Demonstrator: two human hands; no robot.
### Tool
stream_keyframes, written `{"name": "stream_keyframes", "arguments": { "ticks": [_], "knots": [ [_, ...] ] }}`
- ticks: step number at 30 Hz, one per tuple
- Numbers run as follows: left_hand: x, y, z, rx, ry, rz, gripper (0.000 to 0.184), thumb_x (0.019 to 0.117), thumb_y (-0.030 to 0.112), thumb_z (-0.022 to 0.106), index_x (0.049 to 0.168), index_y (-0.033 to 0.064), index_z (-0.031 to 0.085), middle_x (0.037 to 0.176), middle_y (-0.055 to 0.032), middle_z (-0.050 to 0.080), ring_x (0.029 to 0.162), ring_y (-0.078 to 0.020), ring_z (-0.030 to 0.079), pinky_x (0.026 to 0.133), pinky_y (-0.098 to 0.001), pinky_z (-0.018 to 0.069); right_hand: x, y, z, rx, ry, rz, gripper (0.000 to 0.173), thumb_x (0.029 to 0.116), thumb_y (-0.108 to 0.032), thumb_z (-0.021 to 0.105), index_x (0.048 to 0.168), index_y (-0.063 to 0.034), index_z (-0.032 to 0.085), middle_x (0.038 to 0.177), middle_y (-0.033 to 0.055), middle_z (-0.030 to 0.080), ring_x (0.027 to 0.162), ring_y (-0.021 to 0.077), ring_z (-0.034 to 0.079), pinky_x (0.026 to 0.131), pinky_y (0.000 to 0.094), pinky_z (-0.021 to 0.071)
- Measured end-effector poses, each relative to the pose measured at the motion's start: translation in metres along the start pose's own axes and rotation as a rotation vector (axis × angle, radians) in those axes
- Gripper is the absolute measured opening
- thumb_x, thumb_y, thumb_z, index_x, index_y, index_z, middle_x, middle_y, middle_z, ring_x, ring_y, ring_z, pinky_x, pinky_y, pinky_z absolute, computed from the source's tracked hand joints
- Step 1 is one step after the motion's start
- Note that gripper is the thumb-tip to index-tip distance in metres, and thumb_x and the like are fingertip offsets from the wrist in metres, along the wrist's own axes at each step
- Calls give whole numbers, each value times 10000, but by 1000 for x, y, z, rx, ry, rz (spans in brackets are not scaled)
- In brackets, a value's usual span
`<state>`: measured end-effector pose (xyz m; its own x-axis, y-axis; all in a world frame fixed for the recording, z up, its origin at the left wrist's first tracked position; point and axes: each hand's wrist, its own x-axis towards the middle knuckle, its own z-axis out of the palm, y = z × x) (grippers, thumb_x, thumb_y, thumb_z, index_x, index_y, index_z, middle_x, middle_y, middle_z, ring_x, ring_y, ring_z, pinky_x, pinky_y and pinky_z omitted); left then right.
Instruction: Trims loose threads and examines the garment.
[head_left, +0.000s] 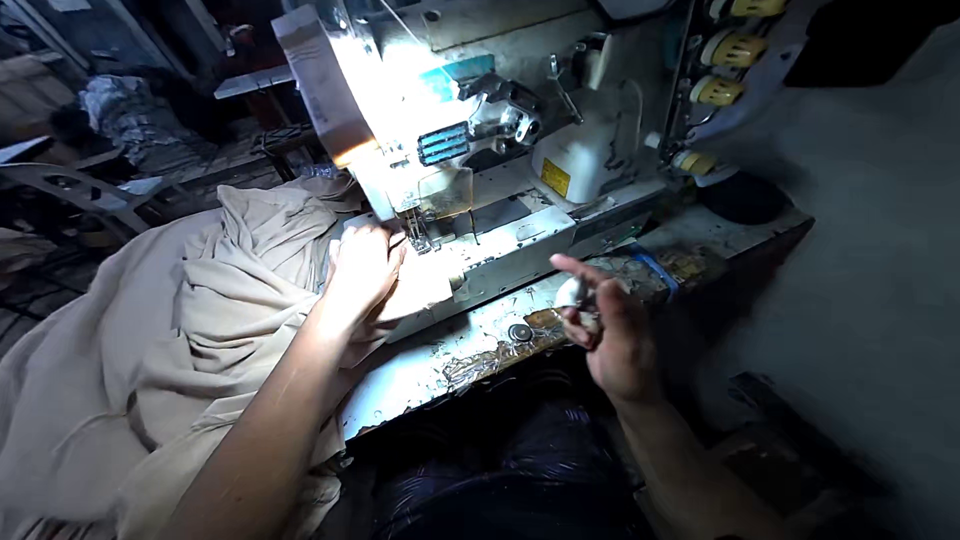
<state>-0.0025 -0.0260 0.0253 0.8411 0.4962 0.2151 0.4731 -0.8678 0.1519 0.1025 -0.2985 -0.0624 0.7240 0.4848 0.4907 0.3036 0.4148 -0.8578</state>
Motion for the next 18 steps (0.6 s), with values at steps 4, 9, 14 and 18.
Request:
{"name": "stream_keyframes", "arguments": {
  "ticks": [4, 9, 14, 18],
  "knots": [
    [27, -29, 40, 140, 303, 178, 291, 997, 299, 570, 1034, 63, 735, 1051, -217, 694, 1090, -451, 623, 844, -648, 466, 5, 21, 16, 79, -83, -139, 399, 1066, -448, 489, 1288, -203, 713, 1086, -145, 705, 756, -116, 562, 629, 68, 451],
    [71, -48, 15, 49, 163, -96, 539, 941, 269, 683, 1348, -62, 560, 1383, -355, 525, 1351, -538, 439, 1109, -717, 271, 23, 24, 25, -61, -176, -239, 347, 1052, -343, 577, 1320, -138, 658, 1045, -74, 679, 790, -65, 569, 725, 122, 498],
    [2, -61, -19, -630, 243, -185, 264, 975, 110, 621, 1230, 63, 571, 1012, -26, 632, 871, -79, 644, 776, -285, 562, 24, 22, 23, -414, -204, -363, 283, 1005, -304, 650, 1139, -66, 721, 1012, 32, 704, 827, 19, 632, 726, 176, 534],
    [-79, -33, -24, -1387, 159, -427, 286, 1016, -22, 427, 1225, 144, 532, 960, 25, 683, 785, -50, 687, 667, -226, 599, 50, 9, 52, -903, -263, -524, 267, 981, -290, 627, 1085, -78, 753, 959, 130, 700, 698, 260, 684, 518, 400, 527]
  ]
}}
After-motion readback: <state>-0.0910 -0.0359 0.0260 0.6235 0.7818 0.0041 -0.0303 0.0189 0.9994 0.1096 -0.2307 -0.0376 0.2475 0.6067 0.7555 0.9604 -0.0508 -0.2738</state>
